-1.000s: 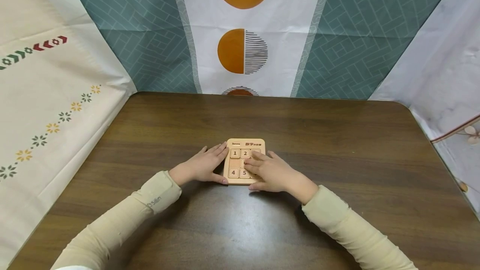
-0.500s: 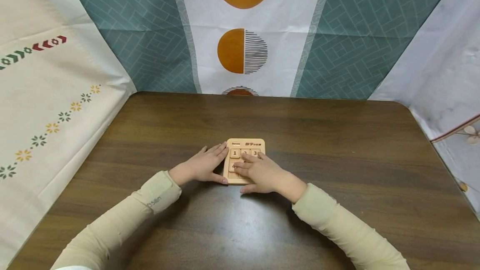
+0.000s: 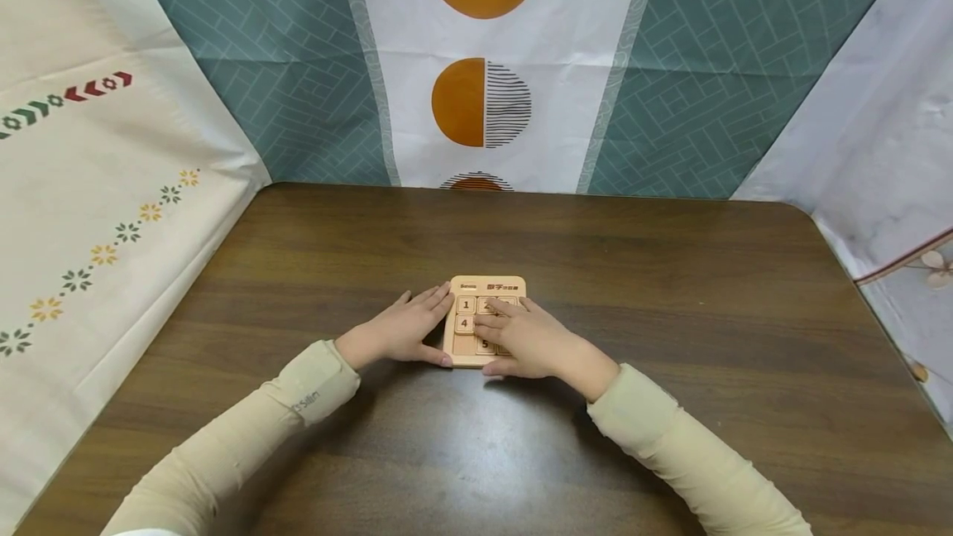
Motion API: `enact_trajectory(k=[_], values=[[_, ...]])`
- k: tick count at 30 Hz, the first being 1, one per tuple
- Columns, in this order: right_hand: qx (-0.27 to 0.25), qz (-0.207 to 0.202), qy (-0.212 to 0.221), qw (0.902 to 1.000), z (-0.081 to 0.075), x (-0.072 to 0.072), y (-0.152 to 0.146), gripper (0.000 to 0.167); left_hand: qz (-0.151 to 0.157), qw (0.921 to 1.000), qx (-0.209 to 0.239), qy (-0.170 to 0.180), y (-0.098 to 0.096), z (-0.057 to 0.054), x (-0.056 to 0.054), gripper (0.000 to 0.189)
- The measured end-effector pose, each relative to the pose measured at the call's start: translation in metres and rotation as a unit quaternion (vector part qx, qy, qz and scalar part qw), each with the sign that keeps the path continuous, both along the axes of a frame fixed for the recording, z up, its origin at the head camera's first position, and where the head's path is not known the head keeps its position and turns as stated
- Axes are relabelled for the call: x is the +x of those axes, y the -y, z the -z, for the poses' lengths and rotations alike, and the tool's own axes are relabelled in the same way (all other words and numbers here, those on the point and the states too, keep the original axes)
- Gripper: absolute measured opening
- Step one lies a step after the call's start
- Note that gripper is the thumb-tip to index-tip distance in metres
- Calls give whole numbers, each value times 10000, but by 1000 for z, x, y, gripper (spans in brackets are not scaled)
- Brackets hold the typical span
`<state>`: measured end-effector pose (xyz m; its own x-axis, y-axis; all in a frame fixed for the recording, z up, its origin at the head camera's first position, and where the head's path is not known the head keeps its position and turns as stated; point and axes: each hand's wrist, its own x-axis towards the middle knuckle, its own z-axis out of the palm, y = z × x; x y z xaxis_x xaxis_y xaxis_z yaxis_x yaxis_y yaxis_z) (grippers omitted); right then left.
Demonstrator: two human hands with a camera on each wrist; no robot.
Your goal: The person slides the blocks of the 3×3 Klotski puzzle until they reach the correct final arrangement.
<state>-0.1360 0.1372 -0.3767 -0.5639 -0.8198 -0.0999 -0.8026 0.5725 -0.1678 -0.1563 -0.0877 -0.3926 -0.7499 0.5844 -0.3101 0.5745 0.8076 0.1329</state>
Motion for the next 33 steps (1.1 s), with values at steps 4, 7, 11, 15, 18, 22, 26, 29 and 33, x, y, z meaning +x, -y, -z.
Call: enact_trajectory(k=[4,7,11,15,18,22,26,29,33], values=[[-43,-15,-22,10000,-3,8,-8,58,-9,10000,-28,-30,0,1,0,103],[-100,-29,17,9999,-2,13,-11,57,-11,10000,-9,-37,0,1,0,103],[-169,-82,-50,9998,2,16,-9,58,-7,10000,-1,-32,0,0,0,103],[-206,-165,-139,9996,3,17,-3,58,-4,10000,-14,-25,0,-1,0,104],[-142,-166,-125,9997,4,18,2,60,-1,10000,3,-21,0,-1,1,103],[-24,-141,-44,9999,5,19,6,64,-8,10000,23,-14,-1,-1,1,103],[-75,-63,-29,9999,5,18,2,64,-1,10000,23,-1,-1,-1,1,103],[-148,144,-85,9998,3,16,-2,63,-7,10000,16,13,-1,-1,1,104],[-138,342,-91,9993,3,15,-7,62,-16,10000,-7,0,-1,0,1,104]])
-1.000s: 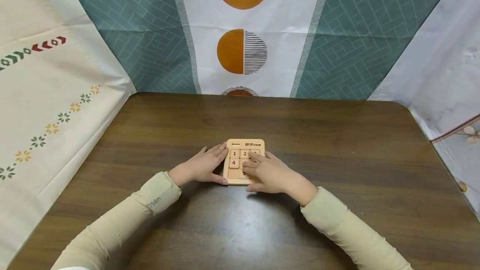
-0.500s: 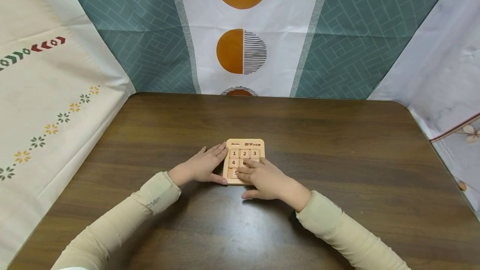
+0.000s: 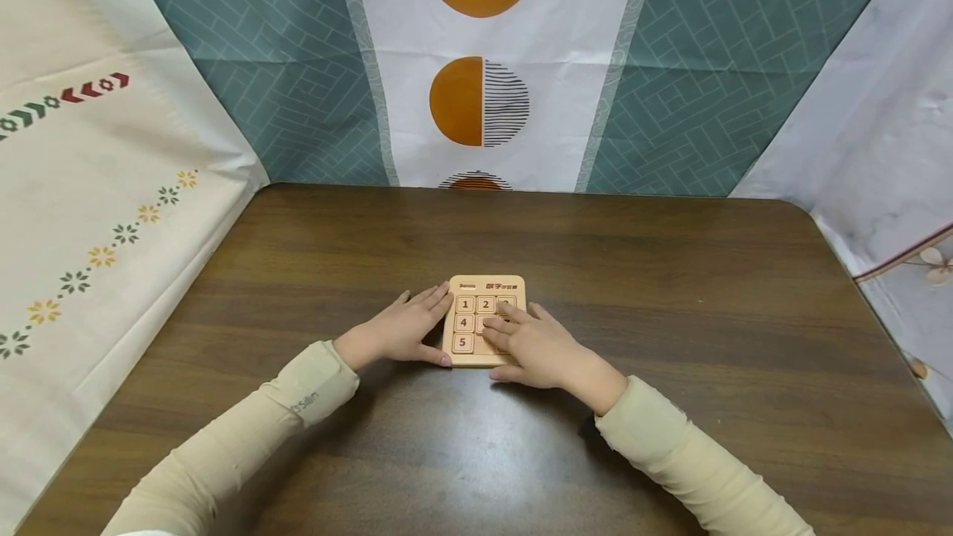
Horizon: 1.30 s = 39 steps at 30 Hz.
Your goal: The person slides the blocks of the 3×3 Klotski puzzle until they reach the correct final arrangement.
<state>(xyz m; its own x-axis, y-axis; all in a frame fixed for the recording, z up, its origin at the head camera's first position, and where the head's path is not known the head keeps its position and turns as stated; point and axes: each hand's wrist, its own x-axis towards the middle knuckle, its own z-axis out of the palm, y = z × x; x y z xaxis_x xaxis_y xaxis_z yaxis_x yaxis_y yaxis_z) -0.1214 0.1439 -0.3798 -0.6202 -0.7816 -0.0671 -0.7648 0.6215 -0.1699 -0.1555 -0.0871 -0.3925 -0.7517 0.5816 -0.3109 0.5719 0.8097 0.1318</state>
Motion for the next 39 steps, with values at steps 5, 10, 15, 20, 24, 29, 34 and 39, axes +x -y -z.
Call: enact_trajectory(k=[5,10,15,20,24,29,34,39], values=[[3,-90,79,9999,3,3,-2,60,10,10000,-10,-20,0,0,0,104],[-10,-185,82,9998,1,12,-3,59,9,10000,-25,-30,0,0,-1,103],[-27,-327,114,9994,-1,18,-5,59,6,10000,-51,-35,0,0,-1,102],[-76,84,-32,9999,-1,13,-12,60,2,10000,-34,-9,0,0,-1,103],[76,546,-218,9982,0,7,-18,60,11,10000,-24,20,0,-1,-1,103],[125,571,-202,9981,4,3,-16,60,37,10000,-11,22,0,-2,0,103],[127,505,-186,9985,5,2,-6,62,14,10000,-25,14,0,-2,1,102],[59,474,-125,9988,6,2,1,62,-11,10000,-25,43,-1,-4,1,101]])
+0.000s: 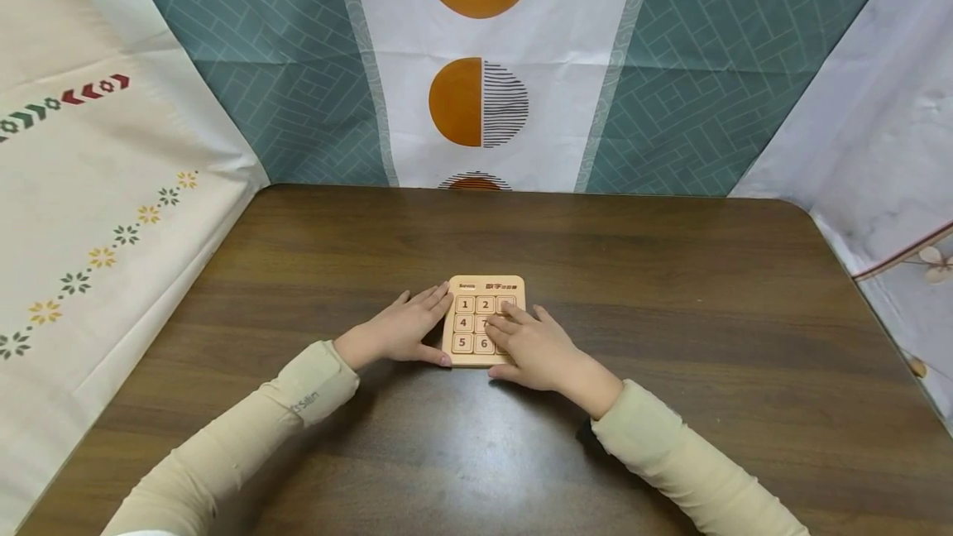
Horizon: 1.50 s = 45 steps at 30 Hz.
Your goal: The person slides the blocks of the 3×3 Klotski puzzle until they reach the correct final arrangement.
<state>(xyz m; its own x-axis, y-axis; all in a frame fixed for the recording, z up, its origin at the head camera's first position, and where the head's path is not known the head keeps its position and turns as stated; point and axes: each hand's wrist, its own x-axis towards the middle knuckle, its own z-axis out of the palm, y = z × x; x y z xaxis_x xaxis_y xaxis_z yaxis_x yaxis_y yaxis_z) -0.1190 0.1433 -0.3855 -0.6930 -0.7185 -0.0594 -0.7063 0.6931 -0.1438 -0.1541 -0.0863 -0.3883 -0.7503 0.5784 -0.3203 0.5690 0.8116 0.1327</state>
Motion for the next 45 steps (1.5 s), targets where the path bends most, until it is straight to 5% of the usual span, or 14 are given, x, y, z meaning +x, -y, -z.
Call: enact_trajectory(k=[12,28,37,45], values=[[100,3,-47,9999,-12,18,-18,50,-25,10000,56,31,1,1,0,102],[307,238,-35,9992,-8,-1,-12,57,51,9999,81,-47,2,4,-1,103],[74,-574,426,9974,-10,14,-3,62,41,10000,69,-53,1,2,-1,102],[-60,-527,515,9973,-10,14,-13,59,45,9999,92,-30,1,1,-1,102]])
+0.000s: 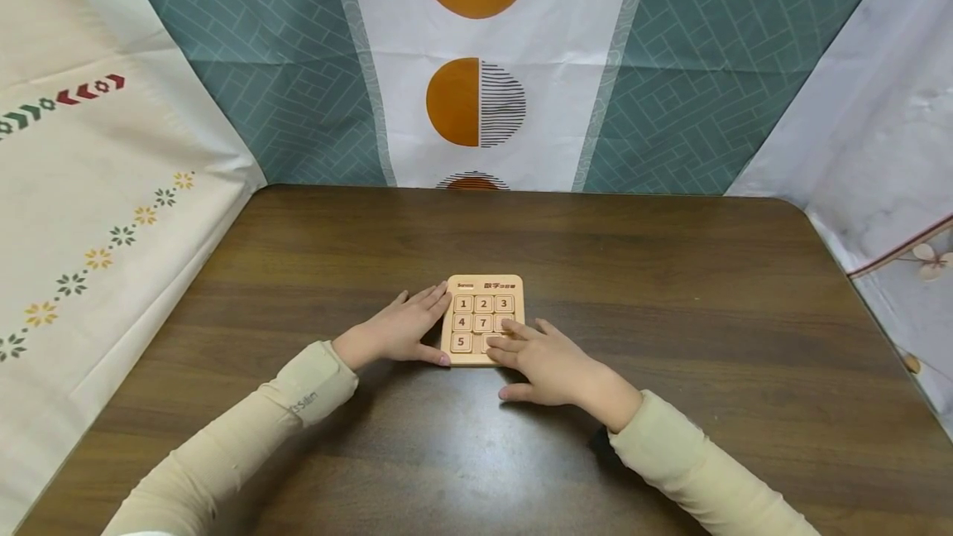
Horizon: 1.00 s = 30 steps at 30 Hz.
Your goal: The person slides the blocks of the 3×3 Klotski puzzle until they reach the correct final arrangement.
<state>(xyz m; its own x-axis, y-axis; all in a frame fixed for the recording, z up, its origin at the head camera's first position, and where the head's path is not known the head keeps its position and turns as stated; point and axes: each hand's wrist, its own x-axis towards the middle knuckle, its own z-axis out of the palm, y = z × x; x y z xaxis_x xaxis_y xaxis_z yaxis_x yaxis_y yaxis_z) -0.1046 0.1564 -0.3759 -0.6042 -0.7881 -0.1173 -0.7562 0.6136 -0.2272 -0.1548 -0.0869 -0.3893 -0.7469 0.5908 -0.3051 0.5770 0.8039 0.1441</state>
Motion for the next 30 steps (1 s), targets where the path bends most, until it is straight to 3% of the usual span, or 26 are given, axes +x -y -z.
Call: enact_trajectory(k=[9,22,30], values=[[-33,-28,-50,10000,-4,-1,-10,53,-25,10000,-11,-3,1,0,0,102],[124,-383,-131,9991,1,-9,28,62,-11,10000,-34,11,0,0,-1,102],[114,-274,-170,9994,-1,-7,16,56,-34,10000,-17,0,0,1,-1,102]])
